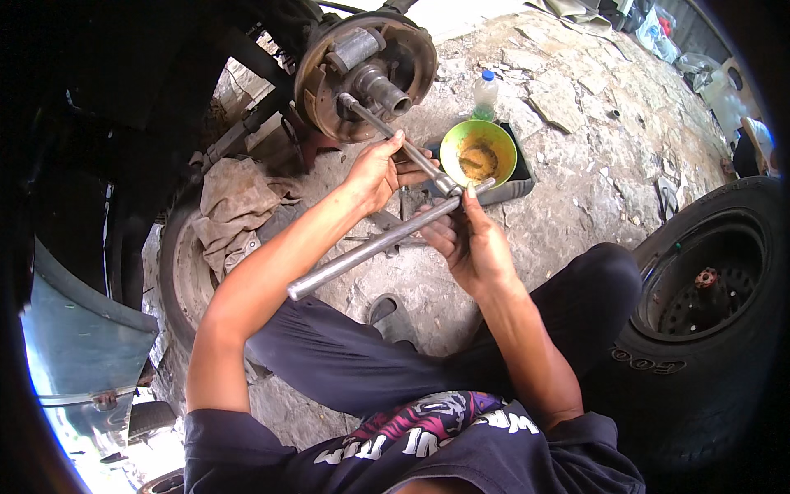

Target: The person works on a vehicle brake assembly, using a socket wrench and a long metal rod to adjust components.

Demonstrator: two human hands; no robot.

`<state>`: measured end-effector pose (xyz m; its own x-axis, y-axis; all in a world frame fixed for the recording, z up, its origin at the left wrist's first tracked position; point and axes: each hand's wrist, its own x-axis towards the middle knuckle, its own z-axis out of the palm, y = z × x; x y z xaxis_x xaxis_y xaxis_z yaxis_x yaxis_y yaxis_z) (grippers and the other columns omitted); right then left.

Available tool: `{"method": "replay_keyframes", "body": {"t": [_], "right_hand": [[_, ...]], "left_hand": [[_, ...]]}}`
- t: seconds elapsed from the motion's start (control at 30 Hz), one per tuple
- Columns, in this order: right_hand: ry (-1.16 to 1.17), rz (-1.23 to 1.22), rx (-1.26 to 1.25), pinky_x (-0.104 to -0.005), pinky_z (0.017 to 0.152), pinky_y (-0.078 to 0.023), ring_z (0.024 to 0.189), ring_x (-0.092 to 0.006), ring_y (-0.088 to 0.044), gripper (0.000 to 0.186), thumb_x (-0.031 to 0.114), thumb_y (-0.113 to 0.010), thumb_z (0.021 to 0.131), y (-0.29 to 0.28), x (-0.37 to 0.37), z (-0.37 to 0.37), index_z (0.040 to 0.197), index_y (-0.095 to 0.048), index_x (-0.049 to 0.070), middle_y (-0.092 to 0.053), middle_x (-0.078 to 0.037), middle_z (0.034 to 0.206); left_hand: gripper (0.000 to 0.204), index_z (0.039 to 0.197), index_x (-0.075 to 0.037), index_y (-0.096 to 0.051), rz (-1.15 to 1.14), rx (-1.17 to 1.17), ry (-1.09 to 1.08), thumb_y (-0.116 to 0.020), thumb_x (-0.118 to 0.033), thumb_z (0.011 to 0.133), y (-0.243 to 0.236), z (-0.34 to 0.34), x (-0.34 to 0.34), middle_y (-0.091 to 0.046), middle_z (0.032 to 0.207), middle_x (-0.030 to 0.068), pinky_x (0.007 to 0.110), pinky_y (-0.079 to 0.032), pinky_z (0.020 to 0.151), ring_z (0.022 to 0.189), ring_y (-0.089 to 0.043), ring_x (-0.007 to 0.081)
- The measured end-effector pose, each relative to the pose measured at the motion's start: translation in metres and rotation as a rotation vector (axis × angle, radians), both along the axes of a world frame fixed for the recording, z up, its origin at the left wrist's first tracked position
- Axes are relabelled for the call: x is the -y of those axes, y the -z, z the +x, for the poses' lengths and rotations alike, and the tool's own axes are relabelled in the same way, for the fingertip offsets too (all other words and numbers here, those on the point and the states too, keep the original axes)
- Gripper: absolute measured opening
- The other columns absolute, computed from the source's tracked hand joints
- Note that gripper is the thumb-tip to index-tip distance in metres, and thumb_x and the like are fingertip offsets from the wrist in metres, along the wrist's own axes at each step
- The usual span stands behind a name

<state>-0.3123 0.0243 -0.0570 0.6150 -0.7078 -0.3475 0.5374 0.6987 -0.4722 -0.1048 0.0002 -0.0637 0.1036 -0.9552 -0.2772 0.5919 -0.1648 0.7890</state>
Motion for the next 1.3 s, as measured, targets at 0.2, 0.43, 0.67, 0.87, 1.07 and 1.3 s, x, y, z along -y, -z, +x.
{"method": "replay_keyframes", "body": {"t": [0.2, 0.43, 0.67, 0.87, 1.07, 1.3], "right_hand": [[-0.078, -0.028, -0.023, -0.0364, 0.088, -0.059, 0.101, -0.0303, -0.067, 0.048, 0.036, -0.046, 0.102, -0.007, -0.005, -0.004, 0.119, -0.047, -0.008, -0.061, -0.028, 0.112], [0.018, -0.110, 0.026, -0.0387, 0.088, -0.059, 0.105, -0.0333, -0.065, 0.059, 0.016, -0.055, 0.097, -0.019, -0.015, -0.003, 0.141, -0.021, -0.004, -0.055, -0.030, 0.122], [0.327, -0.709, -0.383, -0.0376, 0.087, -0.057, 0.102, -0.0312, -0.066, 0.105, -0.003, -0.066, 0.084, 0.000, -0.034, 0.011, 0.150, 0.015, 0.012, -0.051, -0.027, 0.122], [0.452, -1.592, -1.247, -0.0445, 0.084, -0.046, 0.100, -0.0376, -0.055, 0.056, 0.007, -0.080, 0.069, 0.001, -0.016, 0.001, 0.121, -0.060, 0.001, -0.056, -0.021, 0.111], [0.372, -1.427, -1.010, -0.0393, 0.060, -0.048, 0.072, -0.0285, -0.063, 0.033, 0.016, -0.073, 0.083, 0.014, 0.001, 0.017, 0.108, -0.064, -0.004, -0.064, -0.019, 0.088], [-0.165, 0.247, -0.007, -0.0313, 0.049, -0.059, 0.059, -0.0221, -0.068, 0.059, 0.049, -0.032, 0.102, 0.039, 0.028, 0.008, 0.090, -0.058, -0.002, -0.065, -0.012, 0.069]], "left_hand": [[0.027, 0.099, -0.003, -0.047, 0.052, 0.069, -0.087, -0.047, -0.031, 0.102, -0.005, -0.004, -0.004, -0.063, 0.097, 0.0212, 0.050, -0.059, 0.082, 0.092, -0.068, 0.0383], [0.028, 0.098, -0.004, -0.047, 0.069, 0.090, -0.111, -0.049, -0.031, 0.101, -0.009, -0.002, -0.008, -0.063, 0.097, 0.0208, 0.049, -0.060, 0.079, 0.089, -0.069, 0.0381], [0.027, 0.099, -0.003, -0.046, 0.073, 0.099, -0.098, -0.049, -0.030, 0.101, -0.009, -0.002, -0.007, -0.063, 0.097, 0.0208, 0.048, -0.061, 0.079, 0.090, -0.069, 0.0377], [0.026, 0.099, -0.004, -0.045, 0.083, 0.087, -0.093, -0.048, -0.030, 0.101, -0.011, 0.000, -0.008, -0.063, 0.097, 0.0206, 0.049, -0.060, 0.079, 0.090, -0.069, 0.0377], [0.027, 0.100, -0.004, -0.047, 0.130, 0.033, -0.021, -0.045, -0.031, 0.102, -0.012, 0.009, -0.004, -0.063, 0.097, 0.0189, 0.049, -0.058, 0.086, 0.095, -0.067, 0.0373], [0.022, 0.099, 0.000, -0.052, 0.102, 0.082, -0.021, -0.052, -0.023, 0.099, -0.001, 0.010, 0.002, -0.064, 0.095, 0.0174, 0.048, -0.058, 0.086, 0.094, -0.068, 0.0340]]}}
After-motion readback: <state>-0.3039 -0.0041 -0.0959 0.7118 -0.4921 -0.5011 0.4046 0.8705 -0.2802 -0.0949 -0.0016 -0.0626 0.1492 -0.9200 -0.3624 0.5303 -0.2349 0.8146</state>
